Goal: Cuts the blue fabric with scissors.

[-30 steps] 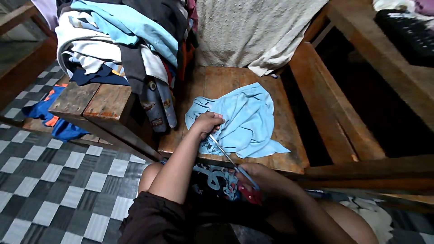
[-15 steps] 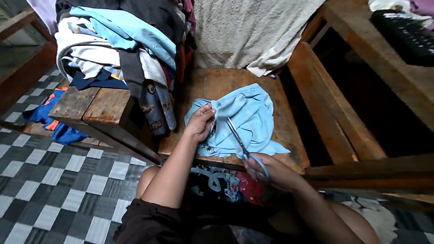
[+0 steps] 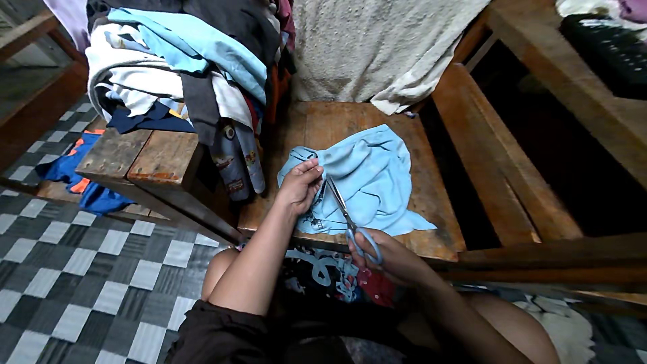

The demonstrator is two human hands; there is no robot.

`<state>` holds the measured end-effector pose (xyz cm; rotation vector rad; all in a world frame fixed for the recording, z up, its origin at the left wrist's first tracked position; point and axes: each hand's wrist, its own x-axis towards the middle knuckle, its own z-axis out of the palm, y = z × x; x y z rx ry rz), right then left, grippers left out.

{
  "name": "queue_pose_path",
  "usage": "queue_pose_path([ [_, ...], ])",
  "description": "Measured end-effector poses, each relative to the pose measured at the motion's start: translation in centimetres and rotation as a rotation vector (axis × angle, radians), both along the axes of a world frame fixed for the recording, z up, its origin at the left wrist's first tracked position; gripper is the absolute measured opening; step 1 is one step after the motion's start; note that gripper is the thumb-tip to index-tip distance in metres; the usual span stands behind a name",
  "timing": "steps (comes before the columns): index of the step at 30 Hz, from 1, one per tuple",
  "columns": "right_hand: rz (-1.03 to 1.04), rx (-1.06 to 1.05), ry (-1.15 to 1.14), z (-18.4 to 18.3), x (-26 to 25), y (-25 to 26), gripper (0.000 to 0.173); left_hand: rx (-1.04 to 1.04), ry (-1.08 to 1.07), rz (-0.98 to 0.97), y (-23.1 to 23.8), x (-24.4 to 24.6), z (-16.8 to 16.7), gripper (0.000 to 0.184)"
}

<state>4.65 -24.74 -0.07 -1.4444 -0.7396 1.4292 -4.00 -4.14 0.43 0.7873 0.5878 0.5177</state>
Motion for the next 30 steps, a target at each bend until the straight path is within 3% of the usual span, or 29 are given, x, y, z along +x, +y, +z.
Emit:
queue_pose_path([
  [22,-0.075,-0.001,-0.073,0.9,0.0,1.2,0.026,-0.09,0.041,-0.022,-2.0,0.6,0.1,0.026],
  [28,-0.081,-0.021,-0.072,1.1,0.1,1.2,0.027,0.054,0.14,-0.044,-1.9,0.5,0.3,0.018],
  [30,-0.081,-0.032,-0.062,1.1,0.1,1.2,0.028,0.079,0.143,-0.068,-1.8,0.4,0.3,0.026],
])
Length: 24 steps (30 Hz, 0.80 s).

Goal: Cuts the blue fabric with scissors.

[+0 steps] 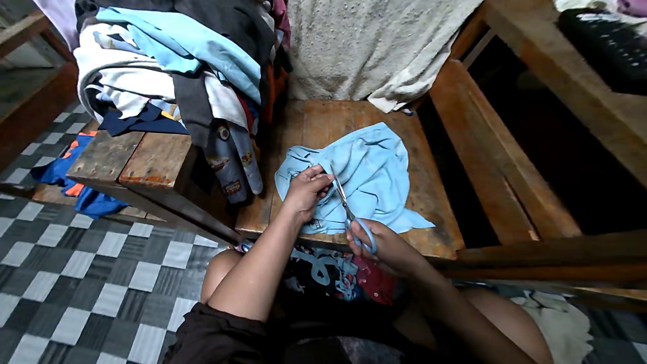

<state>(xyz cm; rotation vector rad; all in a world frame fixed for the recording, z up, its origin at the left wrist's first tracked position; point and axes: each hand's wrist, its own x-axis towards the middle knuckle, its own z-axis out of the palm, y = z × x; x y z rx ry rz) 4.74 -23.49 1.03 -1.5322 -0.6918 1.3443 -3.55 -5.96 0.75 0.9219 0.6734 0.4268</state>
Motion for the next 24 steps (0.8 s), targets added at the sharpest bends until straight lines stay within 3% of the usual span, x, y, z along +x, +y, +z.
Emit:
queue_pose_path([
  [3,-0.007,0.012,0.009,-0.02,0.12,-0.01,0.028,0.007,-0.003,-0.029,-0.11,-0.02,0.04,0.036],
  [18,-0.061,-0.002,-0.042,0.21,-0.16,0.16,0.026,-0.02,-0.047,-0.03,-0.07,-0.01,-0.27,0.048],
  [24,-0.044,0.059,0.038,-0.1,0.22,-0.03,0.028,0.077,-0.062,-0.178,-0.04,-0.28,-0.34,0.054],
])
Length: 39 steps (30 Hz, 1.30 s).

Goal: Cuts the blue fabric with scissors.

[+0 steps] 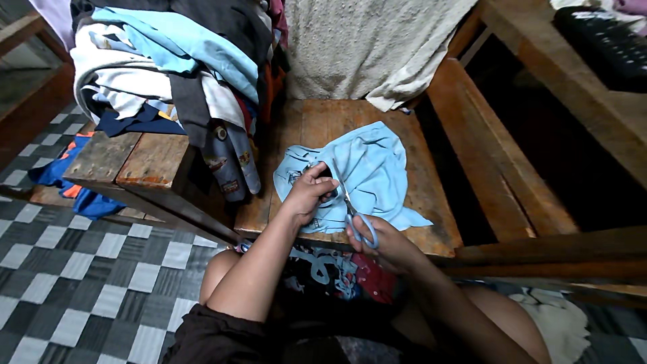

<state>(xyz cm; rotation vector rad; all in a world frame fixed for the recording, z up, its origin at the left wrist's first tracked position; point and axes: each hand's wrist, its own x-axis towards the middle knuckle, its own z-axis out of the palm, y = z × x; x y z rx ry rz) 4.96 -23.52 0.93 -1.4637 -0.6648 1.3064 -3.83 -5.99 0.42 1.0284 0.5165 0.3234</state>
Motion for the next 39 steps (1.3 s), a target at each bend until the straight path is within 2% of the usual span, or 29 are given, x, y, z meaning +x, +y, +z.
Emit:
queue_pose_path([
  [5,0.0,0.026,0.013,0.0,0.2,-0.1,0.028,0.017,-0.024,-0.052,-0.2,-0.1,0.1,0.057],
  [12,0.006,-0.024,-0.087,0.3,0.4,-0.2,0.024,0.048,-0.02,-0.078,0.2,-0.4,0.4,0.06],
  [16,0.009,-0.015,-0.052,0.3,0.5,-0.2,0.023,0.049,-0.035,-0.088,0.4,-0.5,0.4,0.059],
  [22,0.033,0.068,0.03,-0.6,0.6,-0.3,0.03,0.085,-0.044,-0.157,-0.1,-0.4,0.2,0.065],
  [29,0.029,0.106,0.033,-0.9,0.6,-0.3,0.035,0.063,-0.07,-0.173,-0.4,-0.5,0.4,0.063],
  [39,0.001,0.041,-0.056,0.0,0.5,-0.1,0.025,0.087,-0.058,-0.168,-0.1,-0.7,0.4,0.06],
])
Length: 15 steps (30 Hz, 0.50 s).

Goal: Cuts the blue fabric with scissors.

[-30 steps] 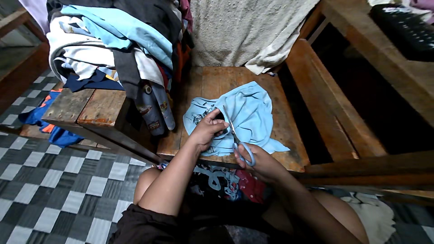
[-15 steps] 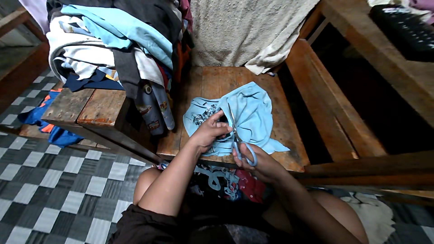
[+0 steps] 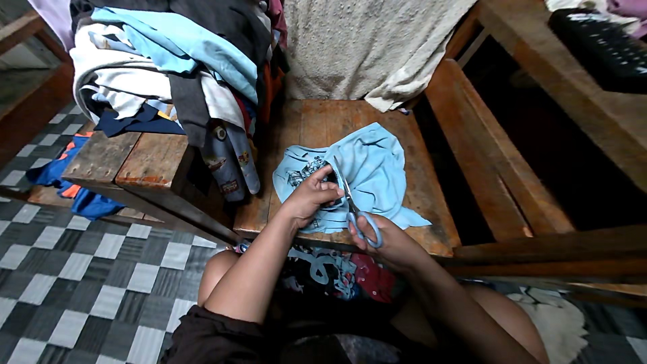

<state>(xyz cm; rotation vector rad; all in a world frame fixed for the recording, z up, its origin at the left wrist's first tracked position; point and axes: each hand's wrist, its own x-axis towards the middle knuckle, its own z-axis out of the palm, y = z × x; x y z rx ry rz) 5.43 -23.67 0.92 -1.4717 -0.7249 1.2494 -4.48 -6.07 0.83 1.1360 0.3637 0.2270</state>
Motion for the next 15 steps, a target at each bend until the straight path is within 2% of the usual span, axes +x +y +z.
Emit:
queue_pose_path([
  [5,0.01,-0.088,-0.147,0.01,-0.12,0.28,0.022,0.044,0.014,0.183,0.22,0.06,0.3,0.022],
  [9,0.013,-0.112,-0.168,-0.21,-0.09,0.4,0.021,0.076,0.036,0.258,0.37,0.09,0.4,0.027],
  [12,0.034,-0.126,-0.172,-0.19,0.06,0.39,0.023,0.104,0.066,0.246,0.53,-0.07,0.56,0.031],
  [15,0.056,-0.103,-0.152,-0.12,0.09,0.31,0.023,0.089,0.065,0.218,0.73,-0.15,0.62,0.042],
])
